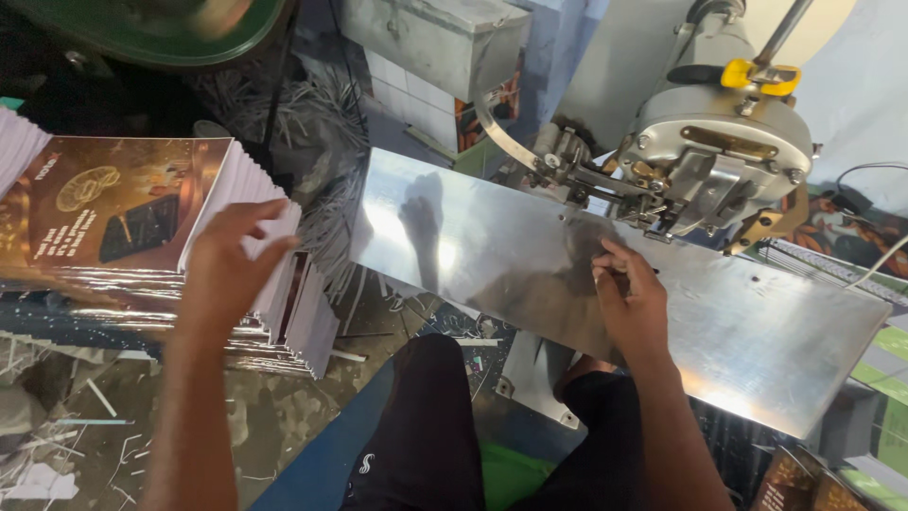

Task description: The person repeatedly picks up a book from a stack, places it under a sewing machine head to stitch the spine, and then moves the finished book to a separate pile. The process is repeated for multiple books.

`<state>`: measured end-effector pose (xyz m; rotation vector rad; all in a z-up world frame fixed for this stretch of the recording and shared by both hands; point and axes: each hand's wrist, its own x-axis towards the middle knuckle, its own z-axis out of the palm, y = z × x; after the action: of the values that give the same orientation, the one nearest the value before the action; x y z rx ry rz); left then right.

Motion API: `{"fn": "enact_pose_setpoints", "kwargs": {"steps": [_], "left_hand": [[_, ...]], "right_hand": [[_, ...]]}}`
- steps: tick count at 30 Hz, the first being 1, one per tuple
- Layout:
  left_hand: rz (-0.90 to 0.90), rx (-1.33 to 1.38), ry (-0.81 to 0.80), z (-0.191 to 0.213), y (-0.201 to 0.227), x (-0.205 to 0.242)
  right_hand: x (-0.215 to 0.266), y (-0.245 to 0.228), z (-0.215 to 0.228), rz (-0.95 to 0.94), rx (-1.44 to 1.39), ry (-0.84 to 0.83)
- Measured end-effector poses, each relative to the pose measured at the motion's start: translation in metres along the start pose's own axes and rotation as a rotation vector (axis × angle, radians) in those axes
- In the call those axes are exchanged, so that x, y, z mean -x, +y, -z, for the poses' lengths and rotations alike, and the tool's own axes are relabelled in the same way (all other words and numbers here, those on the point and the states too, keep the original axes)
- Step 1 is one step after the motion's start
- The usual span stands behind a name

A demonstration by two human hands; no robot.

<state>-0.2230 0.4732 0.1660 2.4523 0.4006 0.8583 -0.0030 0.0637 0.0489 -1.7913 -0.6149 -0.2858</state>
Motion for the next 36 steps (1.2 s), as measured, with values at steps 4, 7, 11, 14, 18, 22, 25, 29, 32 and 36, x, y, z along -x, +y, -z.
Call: {"fn": "enact_pose_setpoints", "kwargs": {"steps": [4, 7, 11, 14, 18, 22, 25, 29, 32, 36], "left_hand": [[-0.046, -0.005, 0.101, 0.039, -0.034, 0.001], [-0.047, -0.114, 0.076, 0.064, -0.059, 0.005], [0.101, -0.281, -0.028, 0.078, -0.080, 0.013], [0.165, -0.251, -0.083, 0.083, -0.090, 0.015], [-0.084, -0.249, -0.120, 0.087, -0.098, 0.012], [0.160, -0.272, -0.165, 0.087, -0.098, 0.014], [0.280, -0.225, -0.195, 0.088, -0.101, 0.014], [0.050, -0.105, -0.116, 0.083, -0.107, 0.018], [-0.131, -0.230, -0.046, 0.075, -0.112, 0.016], [-0.265, -0.441, 0.055, 0.051, -0.109, 0.015]], "right_hand": [[0.000, -0.002, -0.001, -0.018, -0.003, 0.004], [0.001, -0.003, -0.002, -0.017, -0.004, 0.009], [0.001, -0.006, -0.003, -0.040, -0.019, 0.008], [0.002, -0.008, -0.005, -0.010, -0.001, 0.022], [0.004, -0.009, -0.006, -0.031, -0.046, 0.023], [0.004, -0.008, -0.006, -0.042, -0.027, 0.018], [0.003, -0.009, -0.007, -0.018, -0.019, 0.021], [0.004, -0.009, -0.007, -0.159, -0.074, 0.030], [0.004, -0.009, -0.008, -0.119, -0.063, 0.027], [0.004, -0.009, -0.012, -0.040, -0.018, 0.053]]}}
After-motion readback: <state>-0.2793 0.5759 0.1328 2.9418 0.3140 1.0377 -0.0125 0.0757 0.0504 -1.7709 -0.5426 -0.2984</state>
